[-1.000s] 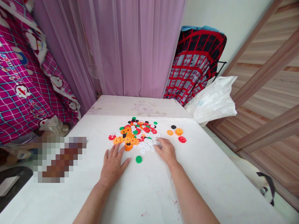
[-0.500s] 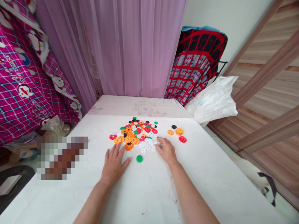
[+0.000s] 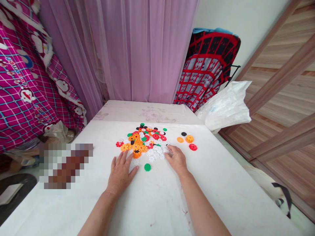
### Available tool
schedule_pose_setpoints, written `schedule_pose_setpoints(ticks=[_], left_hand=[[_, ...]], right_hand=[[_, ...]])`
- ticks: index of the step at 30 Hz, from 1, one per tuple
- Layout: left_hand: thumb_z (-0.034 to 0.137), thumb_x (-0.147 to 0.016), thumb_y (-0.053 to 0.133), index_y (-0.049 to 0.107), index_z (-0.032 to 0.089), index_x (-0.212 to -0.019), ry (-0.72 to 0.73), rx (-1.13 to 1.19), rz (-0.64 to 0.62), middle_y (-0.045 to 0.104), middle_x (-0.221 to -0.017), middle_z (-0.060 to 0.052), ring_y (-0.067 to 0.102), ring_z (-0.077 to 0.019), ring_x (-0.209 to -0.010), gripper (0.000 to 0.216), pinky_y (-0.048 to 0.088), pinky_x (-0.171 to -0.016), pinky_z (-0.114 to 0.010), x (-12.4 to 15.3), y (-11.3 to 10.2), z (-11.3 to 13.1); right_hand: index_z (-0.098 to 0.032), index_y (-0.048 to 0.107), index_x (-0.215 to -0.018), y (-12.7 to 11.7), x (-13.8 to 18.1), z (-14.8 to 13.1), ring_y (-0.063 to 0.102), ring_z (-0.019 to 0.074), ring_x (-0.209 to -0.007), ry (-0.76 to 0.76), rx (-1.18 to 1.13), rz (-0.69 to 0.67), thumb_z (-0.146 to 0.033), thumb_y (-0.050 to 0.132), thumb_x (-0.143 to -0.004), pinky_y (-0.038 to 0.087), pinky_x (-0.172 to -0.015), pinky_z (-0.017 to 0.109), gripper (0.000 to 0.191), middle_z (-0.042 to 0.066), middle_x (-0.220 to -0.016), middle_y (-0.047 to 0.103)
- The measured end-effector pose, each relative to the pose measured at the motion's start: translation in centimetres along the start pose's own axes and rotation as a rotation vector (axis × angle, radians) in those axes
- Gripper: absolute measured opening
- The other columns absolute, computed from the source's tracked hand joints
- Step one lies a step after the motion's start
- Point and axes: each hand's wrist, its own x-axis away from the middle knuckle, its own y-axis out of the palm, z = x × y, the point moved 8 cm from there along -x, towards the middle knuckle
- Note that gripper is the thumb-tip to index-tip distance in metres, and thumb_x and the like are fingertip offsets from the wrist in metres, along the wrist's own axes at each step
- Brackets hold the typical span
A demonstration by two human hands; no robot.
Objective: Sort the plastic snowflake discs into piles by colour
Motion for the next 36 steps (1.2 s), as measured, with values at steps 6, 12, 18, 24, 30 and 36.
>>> schedule_pose_setpoints(ticks=[6,12,18,24,30,36], left_hand=[[0.049,-0.089,0.047,0.049,0.021,-0.137,-0.001,0.003,-0.006,0.042,-0.149,-0.014,0.036,-0.0304,-0.138,0.055,0.024,-0.113,-0.055,0.0,-0.1,0.0],[0.049,-0.09,0.045,0.049,0.019,-0.138,-0.011,-0.023,-0.053,0.041,-0.149,-0.014,0.036,-0.031,-0.139,0.057,0.024,-0.113,-0.055,-0.1,-0.2,0.2],[0.049,-0.09,0.045,0.048,0.019,-0.138,-0.009,-0.034,-0.055,0.041,-0.15,-0.014,0.036,-0.0307,-0.139,0.057,0.025,-0.113,-0.055,-0.1,-0.3,0.2],[0.049,-0.089,0.047,0.049,0.021,-0.137,-0.001,-0.003,-0.008,0.043,-0.149,-0.014,0.038,-0.031,-0.138,0.056,0.026,-0.113,-0.055,-0.1,-0.3,0.1],[0.049,-0.089,0.047,0.049,0.022,-0.137,-0.003,0.004,-0.012,0.042,-0.149,-0.014,0.037,-0.0306,-0.138,0.055,0.025,-0.113,-0.055,-0.1,-0.2,0.0],[0.049,-0.089,0.046,0.048,0.021,-0.138,-0.002,0.002,-0.023,0.042,-0.15,-0.014,0.036,-0.0301,-0.139,0.056,0.024,-0.114,-0.054,0.0,-0.1,0.0]], right_hand=[[-0.023,0.065,-0.103,-0.3,0.0,0.1,0.06,0.0201,-0.087,0.031,0.016,0.014,-0.031,0.061,-0.072,0.046,-0.081,0.034,0.032,0.003,-0.095,0.067],[-0.023,0.065,-0.101,-0.3,0.0,-0.1,0.059,0.0214,-0.087,0.022,0.071,-0.003,-0.03,0.062,-0.072,0.045,-0.081,0.034,0.03,0.003,-0.092,0.069],[-0.023,0.062,-0.109,-0.1,0.0,0.6,0.06,0.0212,-0.087,0.095,0.001,-0.018,-0.033,0.061,-0.072,0.046,-0.083,0.036,0.038,0.001,-0.093,0.069],[-0.023,0.057,-0.117,-0.1,0.1,1.0,0.061,0.0203,-0.087,0.108,-0.072,0.016,-0.031,0.059,-0.07,0.047,-0.086,0.036,0.047,0.001,-0.095,0.069],[-0.023,0.053,-0.122,-0.4,0.2,1.2,0.061,0.0181,-0.081,0.123,-0.167,0.081,-0.03,0.057,-0.069,0.049,-0.083,0.035,0.054,0.001,-0.097,0.068],[-0.019,0.051,-0.123,-2.5,0.1,3.6,0.06,0.0177,-0.077,0.216,-0.257,0.246,-0.038,0.056,-0.07,0.049,-0.076,0.034,0.057,0.005,-0.097,0.067]])
